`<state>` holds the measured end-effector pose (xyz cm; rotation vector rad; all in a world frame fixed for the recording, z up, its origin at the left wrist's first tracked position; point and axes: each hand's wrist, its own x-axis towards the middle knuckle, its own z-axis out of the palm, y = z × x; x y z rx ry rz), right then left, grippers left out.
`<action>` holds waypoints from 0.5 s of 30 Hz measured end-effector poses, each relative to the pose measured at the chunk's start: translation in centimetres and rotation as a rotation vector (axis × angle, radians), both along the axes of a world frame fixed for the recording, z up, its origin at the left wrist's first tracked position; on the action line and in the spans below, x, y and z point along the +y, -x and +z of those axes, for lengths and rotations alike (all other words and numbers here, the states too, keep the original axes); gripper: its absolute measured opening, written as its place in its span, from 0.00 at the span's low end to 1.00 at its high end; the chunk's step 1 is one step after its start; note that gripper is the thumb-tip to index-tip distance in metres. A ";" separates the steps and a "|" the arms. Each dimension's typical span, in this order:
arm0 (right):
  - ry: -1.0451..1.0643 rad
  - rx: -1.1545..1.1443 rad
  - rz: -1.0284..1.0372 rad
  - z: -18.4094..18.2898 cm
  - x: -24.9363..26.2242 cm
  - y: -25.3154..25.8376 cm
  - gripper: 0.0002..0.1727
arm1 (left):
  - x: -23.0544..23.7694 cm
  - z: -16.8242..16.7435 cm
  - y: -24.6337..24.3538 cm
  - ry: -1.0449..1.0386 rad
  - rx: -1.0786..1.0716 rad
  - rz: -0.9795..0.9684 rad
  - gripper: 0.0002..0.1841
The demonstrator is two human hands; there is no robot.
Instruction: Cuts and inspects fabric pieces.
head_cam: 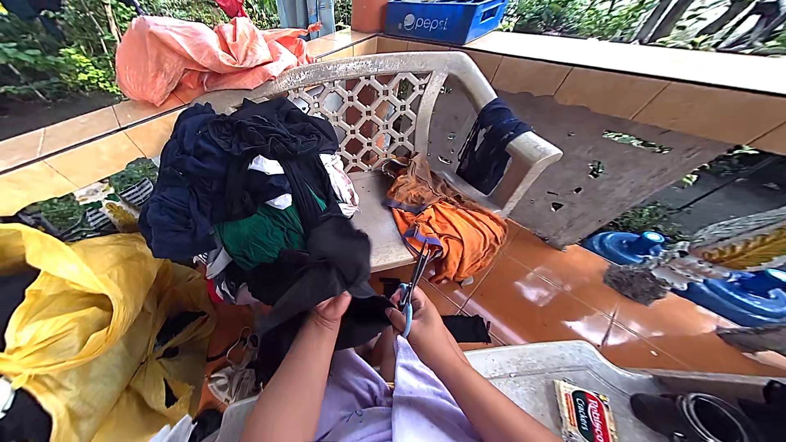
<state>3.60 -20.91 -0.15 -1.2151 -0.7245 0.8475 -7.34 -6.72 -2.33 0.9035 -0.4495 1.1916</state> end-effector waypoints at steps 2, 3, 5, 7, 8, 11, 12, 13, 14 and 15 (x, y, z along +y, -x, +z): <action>0.008 -0.016 -0.016 -0.3 0.0 -0.5 0.13 | 0.0 -0.9 -1.4 -0.085 -0.033 -0.130 0.14; 0.009 -0.029 -0.023 -0.6 -0.1 -0.7 0.13 | 0.0 -0.8 -1.8 -0.058 -0.050 -0.215 0.15; 0.006 -0.043 -0.039 -1.0 -0.2 -1.1 0.14 | 0.5 -0.2 -2.1 -0.040 -0.030 -0.319 0.15; 0.012 -0.029 -0.065 -1.3 -0.3 -1.5 0.13 | 1.4 0.2 -2.0 -0.031 0.077 -0.371 0.16; 0.019 -0.015 -0.080 -1.3 -0.3 -1.7 0.13 | 1.6 0.8 -2.1 0.001 0.140 -0.353 0.15; 0.031 -0.025 -0.077 -1.0 -0.5 -2.3 0.18 | 2.1 2.2 -2.8 0.114 0.144 -0.315 0.16; 0.030 -0.078 -0.057 -0.8 -0.8 -2.3 0.22 | 2.1 2.6 -3.0 0.155 0.113 -0.297 0.16; 0.013 -0.147 -0.020 -0.7 -1.2 -2.2 0.28 | 2.1 2.7 -3.3 0.166 0.072 -0.273 0.17; -0.024 -0.211 0.044 -0.6 -1.6 -2.1 0.36 | 2.1 2.9 -3.5 0.182 0.044 -0.238 0.17; -0.052 -0.241 0.129 -0.3 -2.0 -1.7 0.42 | 2.0 3.0 -3.6 0.211 0.032 -0.203 0.17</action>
